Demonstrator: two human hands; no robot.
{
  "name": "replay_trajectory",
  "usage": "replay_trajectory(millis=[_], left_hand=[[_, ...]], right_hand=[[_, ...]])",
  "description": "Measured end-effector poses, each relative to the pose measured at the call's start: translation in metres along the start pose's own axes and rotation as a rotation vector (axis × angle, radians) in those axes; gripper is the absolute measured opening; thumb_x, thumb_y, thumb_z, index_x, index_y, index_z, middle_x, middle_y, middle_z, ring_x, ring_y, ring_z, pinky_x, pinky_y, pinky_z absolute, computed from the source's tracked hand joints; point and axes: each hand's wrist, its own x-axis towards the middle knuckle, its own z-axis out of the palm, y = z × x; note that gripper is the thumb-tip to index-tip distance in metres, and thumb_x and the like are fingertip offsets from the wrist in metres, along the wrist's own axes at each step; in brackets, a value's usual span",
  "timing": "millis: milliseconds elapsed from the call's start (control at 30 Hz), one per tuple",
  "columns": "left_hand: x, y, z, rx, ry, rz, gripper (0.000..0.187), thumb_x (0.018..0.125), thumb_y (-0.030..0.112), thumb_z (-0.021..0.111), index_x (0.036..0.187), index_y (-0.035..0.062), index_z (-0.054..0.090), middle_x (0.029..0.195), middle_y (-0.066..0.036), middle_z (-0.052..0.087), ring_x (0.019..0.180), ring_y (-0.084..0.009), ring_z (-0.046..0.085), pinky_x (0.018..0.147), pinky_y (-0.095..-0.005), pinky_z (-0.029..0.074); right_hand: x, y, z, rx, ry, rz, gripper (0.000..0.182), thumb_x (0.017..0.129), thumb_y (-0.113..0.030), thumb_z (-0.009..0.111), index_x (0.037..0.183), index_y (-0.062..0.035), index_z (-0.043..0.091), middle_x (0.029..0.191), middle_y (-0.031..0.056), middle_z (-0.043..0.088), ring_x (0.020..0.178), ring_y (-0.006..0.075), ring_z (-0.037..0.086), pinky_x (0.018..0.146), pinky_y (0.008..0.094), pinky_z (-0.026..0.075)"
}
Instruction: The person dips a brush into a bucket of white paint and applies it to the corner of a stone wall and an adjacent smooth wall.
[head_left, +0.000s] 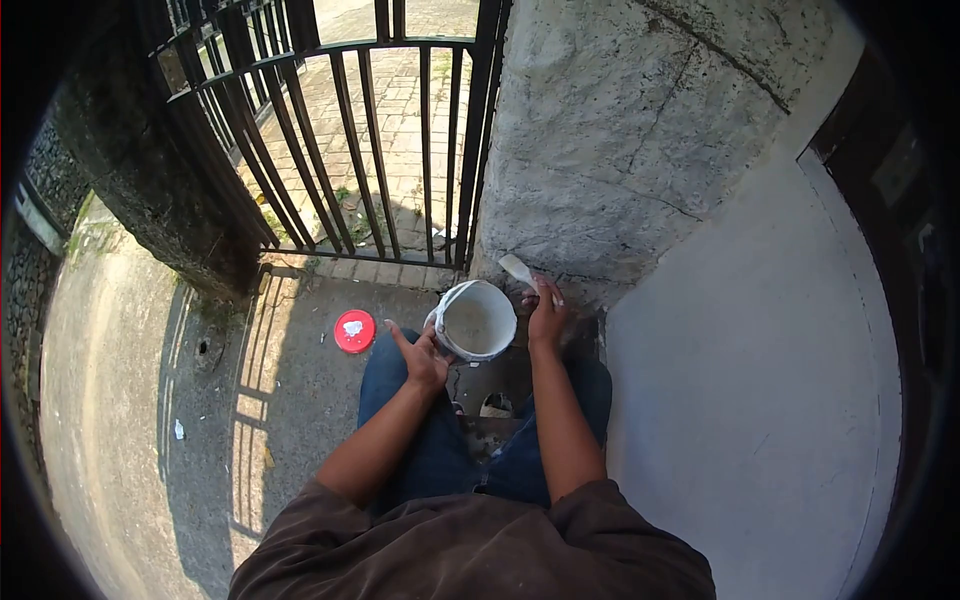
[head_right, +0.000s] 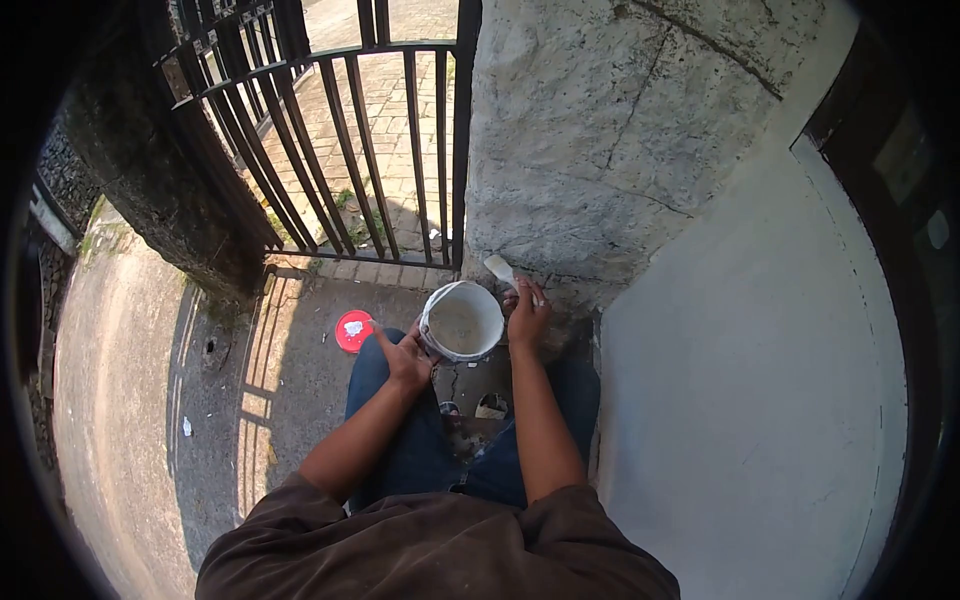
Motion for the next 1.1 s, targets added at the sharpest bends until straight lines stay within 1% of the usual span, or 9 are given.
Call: replay_trajectory(millis=[100, 167, 333, 500, 667, 733, 867, 967, 1100], left_hand=[[0.004, 0.000, -0.004, 0.013, 0.036, 0.015, 0.139, 0.074, 0.106, 0.009, 0.166, 0.0034, 0.026, 0.168, -0.012, 0.034, 0.158, -0.0321, 0.020, 0.123, -0.0675, 0.003], [0.000, 0.000, -0.002, 0.015, 0.010, -0.001, 0.140, 0.073, 0.106, 0.008, 0.165, 0.0033, 0.026, 0.168, -0.012, 0.035, 0.158, -0.0317, 0.021, 0.123, -0.0685, 0.003], [0.001, -0.004, 0.003, 0.042, 0.023, -0.016, 0.139, 0.073, 0.106, 0.008, 0.164, 0.0027, 0.032, 0.166, -0.012, 0.039, 0.158, -0.0315, 0.021, 0.123, -0.0670, 0.003], [0.001, -0.004, 0.002, 0.066, 0.027, -0.036, 0.136, 0.077, 0.104, 0.009, 0.165, 0.0019, 0.028, 0.166, -0.012, 0.040, 0.156, -0.0343, 0.029, 0.124, -0.0666, 0.007], [0.004, -0.007, -0.001, 0.096, 0.058, -0.028, 0.134, 0.078, 0.103, 0.009, 0.165, 0.0019, 0.028, 0.165, -0.012, 0.040, 0.156, -0.0338, 0.029, 0.124, -0.0661, 0.008], [0.004, -0.008, 0.004, 0.095, 0.067, -0.032, 0.134, 0.079, 0.103, 0.009, 0.165, 0.0022, 0.028, 0.165, -0.012, 0.040, 0.156, -0.0336, 0.029, 0.124, -0.0661, 0.008], [0.000, -0.008, 0.008, 0.132, 0.067, -0.039, 0.133, 0.079, 0.102, 0.009, 0.165, 0.0030, 0.028, 0.166, -0.012, 0.040, 0.156, -0.0341, 0.028, 0.124, -0.0664, 0.008], [-0.001, -0.007, 0.004, 0.142, 0.057, -0.036, 0.133, 0.078, 0.103, 0.009, 0.165, 0.0033, 0.027, 0.166, -0.012, 0.039, 0.157, -0.0347, 0.027, 0.124, -0.0668, 0.007], [0.003, -0.009, 0.002, 0.126, 0.076, -0.027, 0.133, 0.078, 0.103, 0.008, 0.165, 0.0040, 0.029, 0.167, -0.013, 0.038, 0.157, -0.0354, 0.026, 0.124, -0.0675, 0.006]], right_hand=[[0.006, 0.031, 0.005, 0.067, 0.100, 0.055, 0.028, 0.105, -0.025, 0.061, 0.118, -0.0021, 0.072, 0.087, 0.0056, 0.070, 0.070, 0.0107, 0.062, 0.065, 0.0238, 0.051], [0.002, 0.048, -0.006, 0.146, 0.280, 0.134, 0.030, 0.105, -0.023, 0.060, 0.120, -0.0002, 0.073, 0.090, 0.0059, 0.071, 0.073, 0.0118, 0.062, 0.068, 0.0259, 0.050], [-0.007, 0.058, -0.016, 0.036, 0.259, 0.121, 0.031, 0.107, -0.024, 0.060, 0.124, -0.0014, 0.072, 0.091, 0.0056, 0.071, 0.075, 0.0112, 0.062, 0.071, 0.0258, 0.050], [-0.006, 0.045, 0.012, -0.017, -0.046, -0.037, 0.030, 0.109, -0.021, 0.057, 0.129, -0.0026, 0.070, 0.094, 0.0060, 0.071, 0.081, 0.0117, 0.064, 0.077, 0.0286, 0.053], [-0.013, 0.026, 0.018, 0.028, -0.105, -0.096, 0.031, 0.110, -0.020, 0.056, 0.131, -0.0021, 0.069, 0.096, 0.0059, 0.070, 0.081, 0.0120, 0.062, 0.080, 0.0291, 0.053], [-0.014, 0.027, 0.017, -0.075, -0.168, -0.181, 0.031, 0.110, -0.020, 0.056, 0.130, -0.0018, 0.070, 0.095, 0.0056, 0.070, 0.080, 0.0116, 0.061, 0.079, 0.0290, 0.053], [-0.002, 0.038, 0.008, -0.001, -0.017, -0.016, 0.030, 0.108, -0.019, 0.057, 0.127, -0.0003, 0.071, 0.090, 0.0036, 0.069, 0.079, 0.0096, 0.061, 0.074, 0.0258, 0.051], [0.003, 0.069, -0.006, -0.033, 0.030, 0.015, 0.030, 0.109, -0.022, 0.057, 0.125, -0.0001, 0.072, 0.087, 0.0043, 0.069, 0.076, 0.0107, 0.061, 0.074, 0.0273, 0.051], [-0.004, 0.056, 0.002, 0.016, 0.010, -0.026, 0.030, 0.109, -0.022, 0.057, 0.123, -0.0005, 0.072, 0.086, 0.0046, 0.069, 0.075, 0.0109, 0.061, 0.073, 0.0275, 0.052]])
